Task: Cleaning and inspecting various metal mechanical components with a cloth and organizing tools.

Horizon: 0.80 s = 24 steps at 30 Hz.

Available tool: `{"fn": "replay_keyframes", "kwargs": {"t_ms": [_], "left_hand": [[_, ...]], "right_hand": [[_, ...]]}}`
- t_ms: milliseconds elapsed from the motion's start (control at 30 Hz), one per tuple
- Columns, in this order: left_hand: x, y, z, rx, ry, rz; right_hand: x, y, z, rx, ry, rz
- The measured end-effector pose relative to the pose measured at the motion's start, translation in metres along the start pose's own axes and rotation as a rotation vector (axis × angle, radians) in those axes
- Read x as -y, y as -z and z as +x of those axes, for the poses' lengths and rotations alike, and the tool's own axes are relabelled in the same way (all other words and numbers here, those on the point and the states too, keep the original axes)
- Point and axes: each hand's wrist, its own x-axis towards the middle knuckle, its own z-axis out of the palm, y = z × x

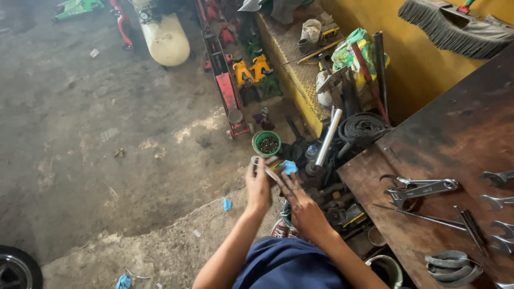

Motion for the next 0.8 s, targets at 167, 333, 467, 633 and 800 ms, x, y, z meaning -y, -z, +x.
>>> {"fn": "replay_keyframes", "kwargs": {"t_ms": [167,333,467,633,800], "left_hand": [[0.054,0.023,0.000,0.082,0.063,0.039],[-0.016,0.012,0.020,-0.024,0.110,-0.058],[-0.039,0.010,0.025,-0.055,0.020,-0.064],[-0.012,-0.006,0.008,-0.002,-0.001,-0.108],[0.008,-0.012,0.009,0.040,0.111,-0.249]], "right_hand": [[-0.006,-0.008,0.000,-0.083,0.002,-0.001],[-0.012,-0.012,-0.007,-0.024,-0.005,0.040],[-0.013,-0.014,-0.007,-0.035,0.010,0.013],[-0.027,-0.007,0.008,-0.066,-0.046,-0.074],[-0.042,0.030,0.028,0.101,-0.216,-0.108]]}}
